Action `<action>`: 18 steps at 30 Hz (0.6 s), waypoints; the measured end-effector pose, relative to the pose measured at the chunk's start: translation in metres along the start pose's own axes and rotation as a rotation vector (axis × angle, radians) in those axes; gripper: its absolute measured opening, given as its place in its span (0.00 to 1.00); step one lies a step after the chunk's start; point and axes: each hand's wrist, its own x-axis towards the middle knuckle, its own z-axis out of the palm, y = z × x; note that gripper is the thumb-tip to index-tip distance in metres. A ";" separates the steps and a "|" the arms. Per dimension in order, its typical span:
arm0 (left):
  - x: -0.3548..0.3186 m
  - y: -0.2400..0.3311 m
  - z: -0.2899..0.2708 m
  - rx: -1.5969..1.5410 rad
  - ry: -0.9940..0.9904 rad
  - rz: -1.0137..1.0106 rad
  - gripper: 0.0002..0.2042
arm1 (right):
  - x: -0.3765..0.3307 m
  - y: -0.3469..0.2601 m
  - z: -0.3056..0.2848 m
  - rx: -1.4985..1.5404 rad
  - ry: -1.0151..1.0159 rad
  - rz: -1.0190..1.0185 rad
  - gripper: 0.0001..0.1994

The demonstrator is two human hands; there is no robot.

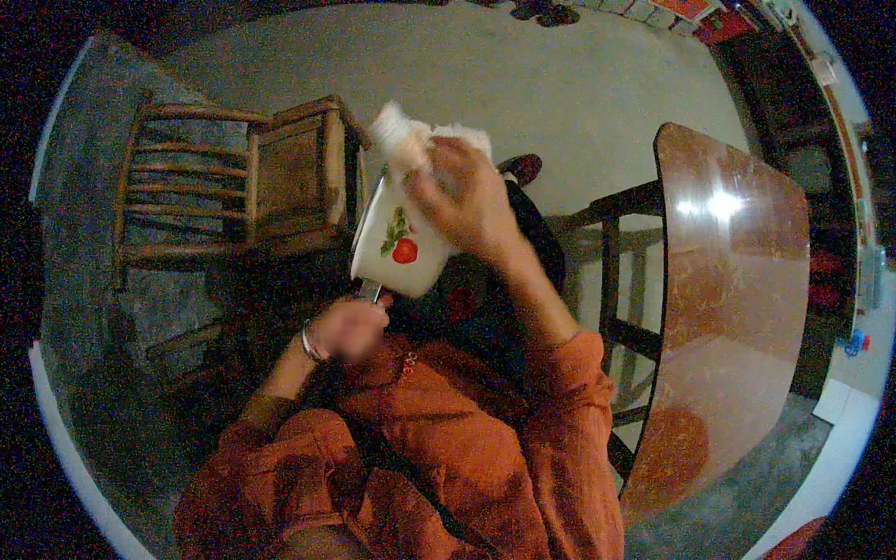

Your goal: The person wipes a kitchen countertop with a cloth, then picks up a small pot and wipes its interior and exterior surfaces. The person moves from the counter to a table area while continuing to wipe the pot.

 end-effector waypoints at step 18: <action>-0.003 0.016 0.014 -0.113 -0.136 -0.037 0.13 | -0.023 -0.020 0.025 -0.329 0.090 -0.346 0.17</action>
